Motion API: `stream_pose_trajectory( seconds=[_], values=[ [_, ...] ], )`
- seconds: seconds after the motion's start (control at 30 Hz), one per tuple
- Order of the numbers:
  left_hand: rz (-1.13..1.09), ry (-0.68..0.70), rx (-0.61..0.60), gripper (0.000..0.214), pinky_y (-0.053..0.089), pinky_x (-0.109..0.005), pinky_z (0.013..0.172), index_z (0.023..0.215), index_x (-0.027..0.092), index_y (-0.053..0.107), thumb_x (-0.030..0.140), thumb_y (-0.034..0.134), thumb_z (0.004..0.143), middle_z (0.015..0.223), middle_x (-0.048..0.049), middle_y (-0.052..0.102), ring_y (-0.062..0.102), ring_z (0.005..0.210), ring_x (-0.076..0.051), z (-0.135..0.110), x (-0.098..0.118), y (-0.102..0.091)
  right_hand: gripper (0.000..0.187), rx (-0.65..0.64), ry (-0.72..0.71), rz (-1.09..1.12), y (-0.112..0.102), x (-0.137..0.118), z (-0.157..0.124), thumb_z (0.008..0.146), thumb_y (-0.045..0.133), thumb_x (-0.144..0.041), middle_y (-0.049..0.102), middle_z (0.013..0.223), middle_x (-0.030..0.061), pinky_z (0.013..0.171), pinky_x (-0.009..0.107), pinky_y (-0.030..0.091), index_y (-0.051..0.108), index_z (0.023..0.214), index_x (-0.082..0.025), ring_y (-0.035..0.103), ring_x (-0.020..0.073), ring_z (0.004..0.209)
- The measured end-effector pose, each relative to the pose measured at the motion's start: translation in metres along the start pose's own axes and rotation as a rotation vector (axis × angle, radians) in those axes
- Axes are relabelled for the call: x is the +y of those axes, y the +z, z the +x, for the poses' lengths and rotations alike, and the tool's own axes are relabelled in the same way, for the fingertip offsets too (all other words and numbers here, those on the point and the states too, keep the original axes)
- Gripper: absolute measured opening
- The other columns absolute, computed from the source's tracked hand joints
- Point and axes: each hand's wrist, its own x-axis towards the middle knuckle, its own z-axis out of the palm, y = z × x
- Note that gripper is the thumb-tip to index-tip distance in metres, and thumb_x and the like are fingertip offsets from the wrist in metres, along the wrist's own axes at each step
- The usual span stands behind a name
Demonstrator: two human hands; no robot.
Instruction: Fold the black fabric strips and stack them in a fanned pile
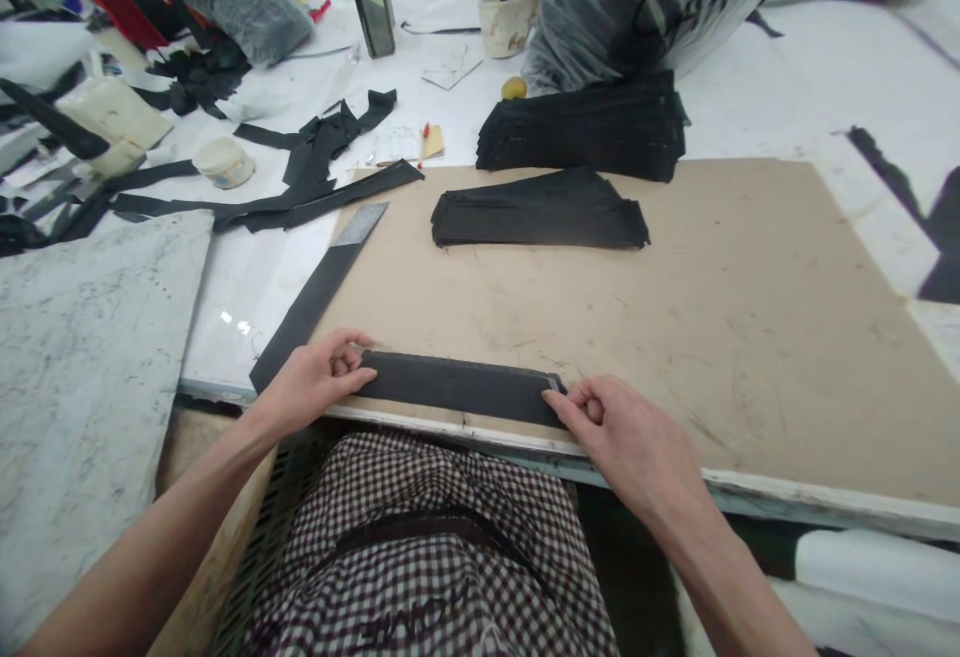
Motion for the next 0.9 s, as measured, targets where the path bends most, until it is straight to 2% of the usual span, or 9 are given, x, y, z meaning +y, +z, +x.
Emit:
stream_pose_trajectory(
  seconds=[0.6,0.9],
  values=[
    [0.012,0.034,0.019,0.034,0.039,-0.026,0.062,0.114,0.022,0.059,0.034,0.065,0.082,0.075,0.0051,0.06,0.052,0.062,-0.011,-0.003,-0.004,0.0023,0.057,0.002,-0.029,-0.001,0.0004,0.0013,0.0004,0.082,0.05,-0.078,0.058,0.062,0.0004,0.051,0.029,0.033,0.059,0.072,-0.023,0.054,0.0168,0.055],
    [-0.008,0.026,0.04,0.033,0.04,-0.025,0.063,0.117,0.024,0.057,0.033,0.065,0.085,0.078,0.0067,0.061,0.051,0.061,-0.009,-0.0094,-0.0048,0.0064,0.06,-0.002,-0.01,-0.001,0.0009,0.0021,0.0004,0.08,0.047,-0.082,0.058,0.062,0.0003,0.052,0.03,0.034,0.058,0.072,-0.024,0.054,0.0176,0.056]
  ],
)
